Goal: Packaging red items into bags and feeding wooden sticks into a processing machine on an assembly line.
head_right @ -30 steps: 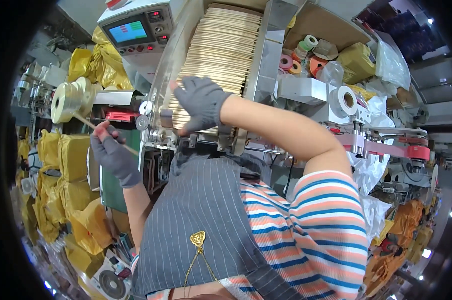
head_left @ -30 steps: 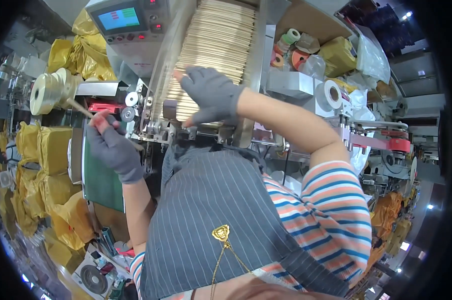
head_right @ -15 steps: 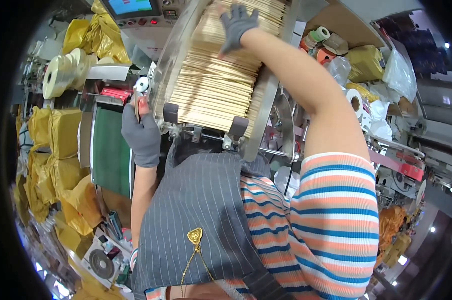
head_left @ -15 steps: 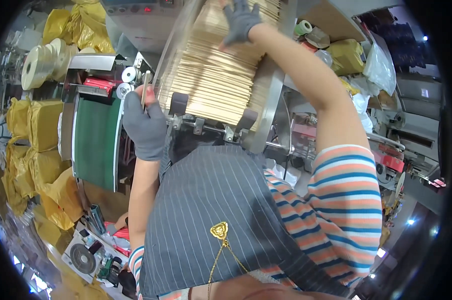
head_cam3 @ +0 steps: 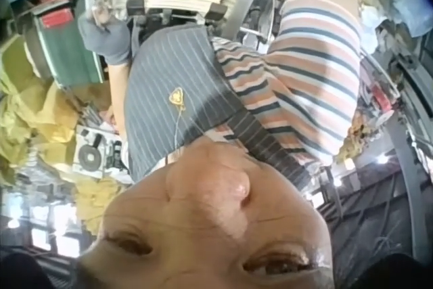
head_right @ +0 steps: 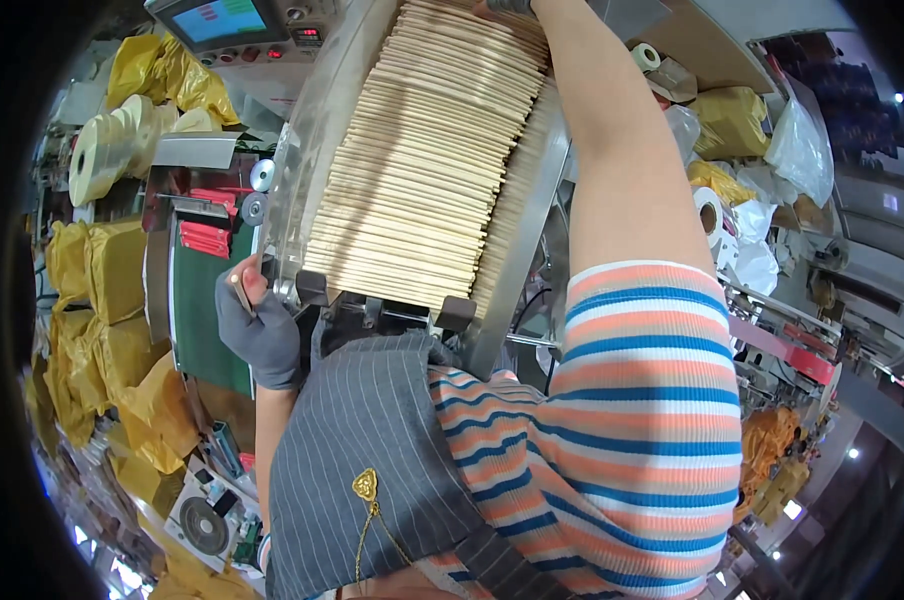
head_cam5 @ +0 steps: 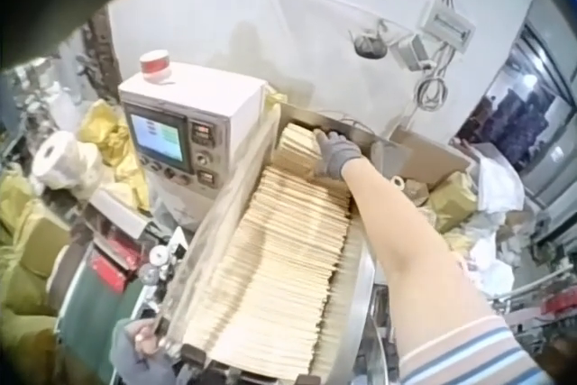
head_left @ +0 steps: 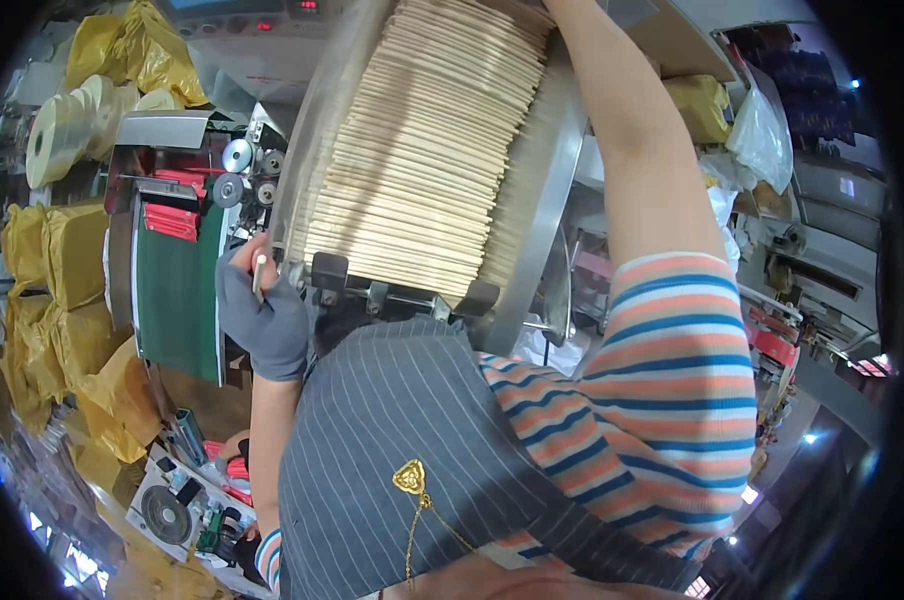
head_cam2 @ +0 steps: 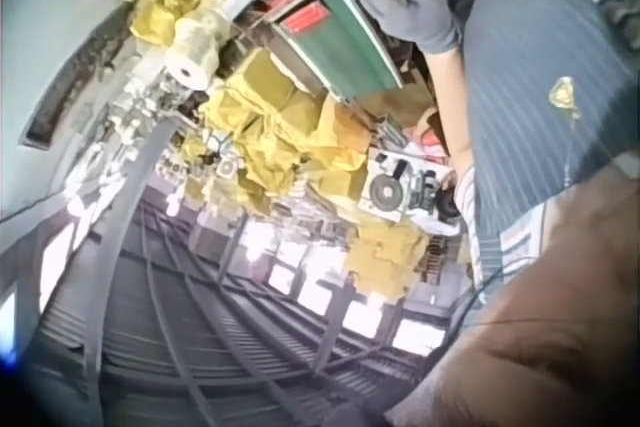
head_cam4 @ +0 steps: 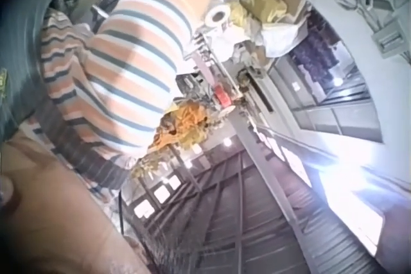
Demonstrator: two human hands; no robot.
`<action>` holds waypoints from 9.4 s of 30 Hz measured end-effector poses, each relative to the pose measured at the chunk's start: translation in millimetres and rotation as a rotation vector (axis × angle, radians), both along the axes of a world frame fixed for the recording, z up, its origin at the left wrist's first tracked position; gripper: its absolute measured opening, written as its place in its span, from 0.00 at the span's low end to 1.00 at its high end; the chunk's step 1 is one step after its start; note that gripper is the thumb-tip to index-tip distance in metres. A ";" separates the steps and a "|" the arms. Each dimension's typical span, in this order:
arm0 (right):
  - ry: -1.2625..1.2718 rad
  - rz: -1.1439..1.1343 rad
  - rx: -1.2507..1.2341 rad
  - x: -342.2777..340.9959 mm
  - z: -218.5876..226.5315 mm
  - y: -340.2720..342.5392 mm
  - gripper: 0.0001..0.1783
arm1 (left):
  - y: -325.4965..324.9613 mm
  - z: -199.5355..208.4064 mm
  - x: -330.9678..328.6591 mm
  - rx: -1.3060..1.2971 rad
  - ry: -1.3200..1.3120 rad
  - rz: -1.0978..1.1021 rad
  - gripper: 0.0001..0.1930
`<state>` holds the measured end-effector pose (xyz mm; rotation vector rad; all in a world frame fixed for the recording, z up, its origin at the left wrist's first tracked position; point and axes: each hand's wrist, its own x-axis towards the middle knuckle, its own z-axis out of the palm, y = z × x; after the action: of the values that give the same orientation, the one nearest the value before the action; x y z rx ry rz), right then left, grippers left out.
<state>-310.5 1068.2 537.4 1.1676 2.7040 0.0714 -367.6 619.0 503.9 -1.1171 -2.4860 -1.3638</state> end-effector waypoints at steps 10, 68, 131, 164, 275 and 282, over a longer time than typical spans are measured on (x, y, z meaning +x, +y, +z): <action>0.102 -0.063 -0.107 1.6 -52.0 -58.0 0.54 | 3.5 -5.0 -3.6 0.056 0.031 -0.040 0.08; -0.024 0.352 -0.315 26.9 -38.6 -120.5 0.09 | 2.0 -7.6 -7.0 0.062 0.105 -0.079 0.09; 0.124 0.454 -0.627 26.6 -10.8 -197.4 0.13 | -1.2 4.8 -4.4 -0.078 0.080 -0.050 0.11; 0.259 0.572 -0.170 63.0 -3.3 -274.6 0.54 | -12.2 20.2 -14.5 0.389 -0.182 0.059 0.14; -0.216 0.039 -0.316 -10.7 -33.9 -3.2 0.76 | 9.6 3.2 1.3 -0.010 0.003 0.070 0.11; -0.042 0.056 -0.060 -8.2 -11.8 31.0 0.64 | 5.0 5.3 3.5 -0.039 -0.093 0.115 0.07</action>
<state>-318.7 1099.2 525.5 1.0619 2.6824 0.0230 -364.0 624.0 509.2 -0.9217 -2.6073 -1.3720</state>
